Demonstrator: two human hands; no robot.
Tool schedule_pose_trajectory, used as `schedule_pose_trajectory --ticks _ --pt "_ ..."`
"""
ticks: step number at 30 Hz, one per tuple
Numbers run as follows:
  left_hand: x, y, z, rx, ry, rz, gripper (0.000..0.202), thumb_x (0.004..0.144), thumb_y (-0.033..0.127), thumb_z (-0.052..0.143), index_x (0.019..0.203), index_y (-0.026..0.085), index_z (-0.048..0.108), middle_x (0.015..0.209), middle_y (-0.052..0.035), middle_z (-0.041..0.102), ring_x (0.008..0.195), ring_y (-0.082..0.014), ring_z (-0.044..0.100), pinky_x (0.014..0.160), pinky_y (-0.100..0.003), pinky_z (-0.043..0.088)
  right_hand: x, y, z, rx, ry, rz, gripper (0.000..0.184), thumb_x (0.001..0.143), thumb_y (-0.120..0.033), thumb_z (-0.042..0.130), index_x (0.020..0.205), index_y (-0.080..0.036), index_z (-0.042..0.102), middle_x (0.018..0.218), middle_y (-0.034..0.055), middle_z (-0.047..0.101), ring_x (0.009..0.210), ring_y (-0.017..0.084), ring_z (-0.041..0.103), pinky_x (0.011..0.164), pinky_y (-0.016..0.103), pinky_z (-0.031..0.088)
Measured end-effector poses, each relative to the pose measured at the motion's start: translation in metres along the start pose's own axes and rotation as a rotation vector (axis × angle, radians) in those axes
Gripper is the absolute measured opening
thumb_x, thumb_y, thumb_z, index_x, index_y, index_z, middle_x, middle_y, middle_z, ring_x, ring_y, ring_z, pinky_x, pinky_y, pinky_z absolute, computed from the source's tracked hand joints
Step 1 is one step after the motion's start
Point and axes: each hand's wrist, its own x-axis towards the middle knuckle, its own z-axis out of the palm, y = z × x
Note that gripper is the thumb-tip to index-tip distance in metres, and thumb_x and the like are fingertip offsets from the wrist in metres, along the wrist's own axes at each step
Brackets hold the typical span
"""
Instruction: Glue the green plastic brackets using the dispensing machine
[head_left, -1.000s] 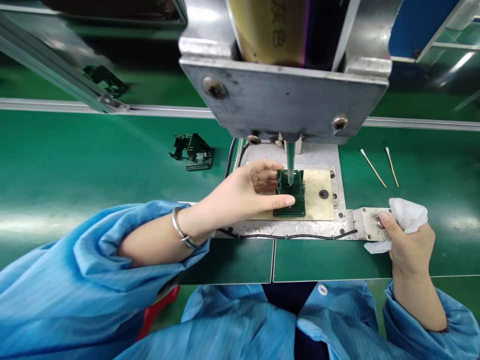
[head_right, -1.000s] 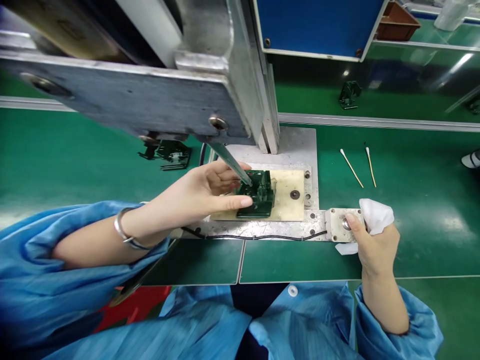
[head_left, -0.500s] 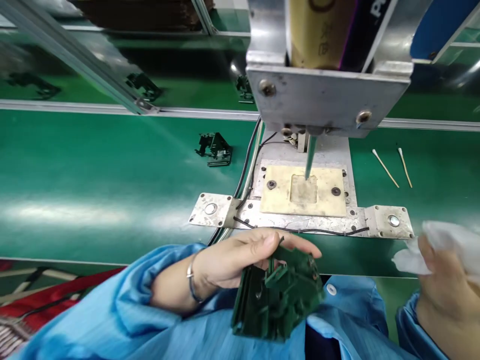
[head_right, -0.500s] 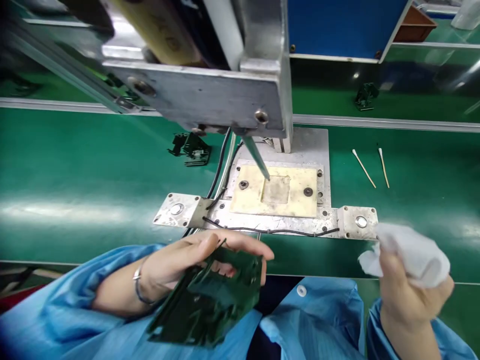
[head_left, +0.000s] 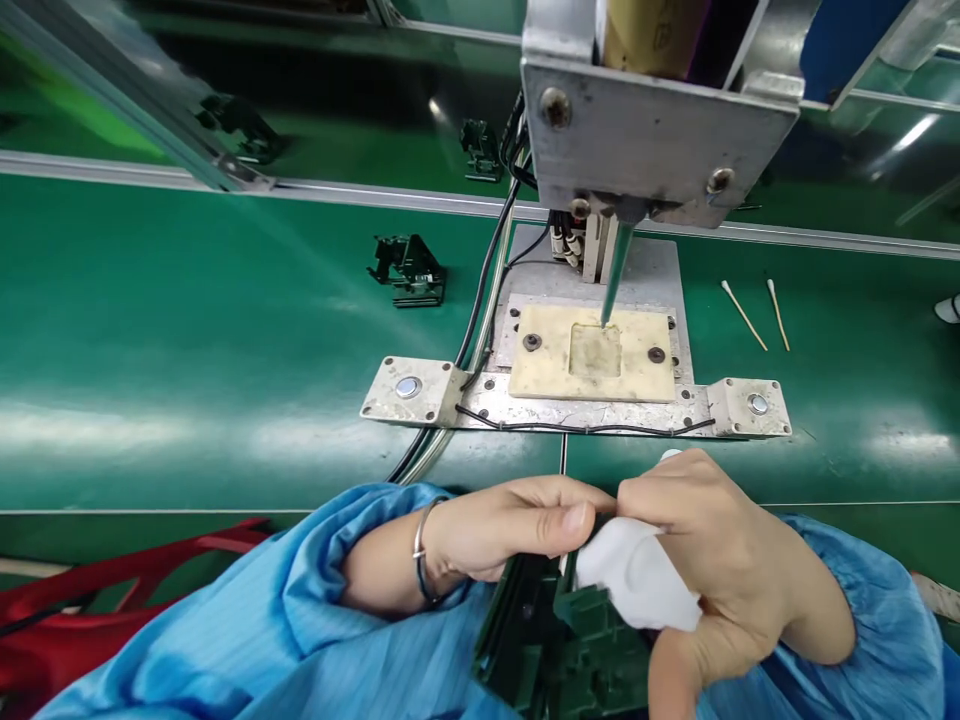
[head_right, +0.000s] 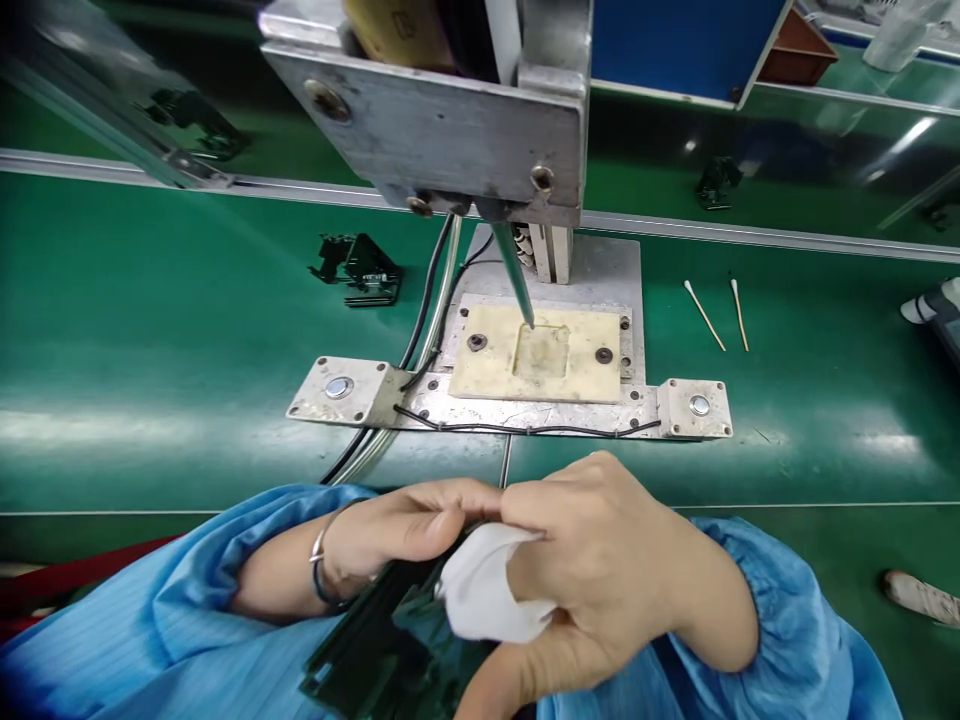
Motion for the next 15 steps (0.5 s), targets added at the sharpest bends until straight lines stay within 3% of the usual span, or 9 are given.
schedule_pose_trajectory --ticks 4,10,15 --pt "0.0 0.002 -0.001 0.069 -0.065 0.046 0.062 0.071 0.071 0.064 0.086 0.011 0.061 0.071 -0.0004 0.048 0.064 -0.0094 0.04 0.056 -0.019 0.033 -0.016 0.002 -0.003 0.028 -0.001 -0.008 0.069 0.088 -0.077 0.029 0.053 -0.018 0.032 0.058 -0.0066 0.018 0.047 0.007 0.01 0.047 0.029 0.014" --pt "0.0 0.002 -0.002 0.102 -0.183 0.184 0.053 0.081 0.061 0.06 0.101 0.012 0.063 0.088 -0.004 0.057 0.08 -0.0133 0.05 0.076 -0.023 0.041 -0.024 0.0 -0.002 0.019 0.151 -0.048 0.064 0.089 -0.071 0.038 0.055 -0.018 0.042 0.059 -0.0049 0.027 0.05 0.008 0.021 0.049 0.028 0.02" --pt "0.003 0.001 -0.003 0.088 -0.177 0.234 0.047 0.08 0.056 0.065 0.099 0.013 0.065 0.078 -0.0004 0.054 0.068 -0.0087 0.045 0.063 -0.018 0.036 -0.013 -0.002 -0.002 -0.069 0.128 -0.097 0.063 0.089 -0.071 0.038 0.057 -0.018 0.046 0.06 -0.0051 0.027 0.048 0.008 0.019 0.047 0.027 0.02"
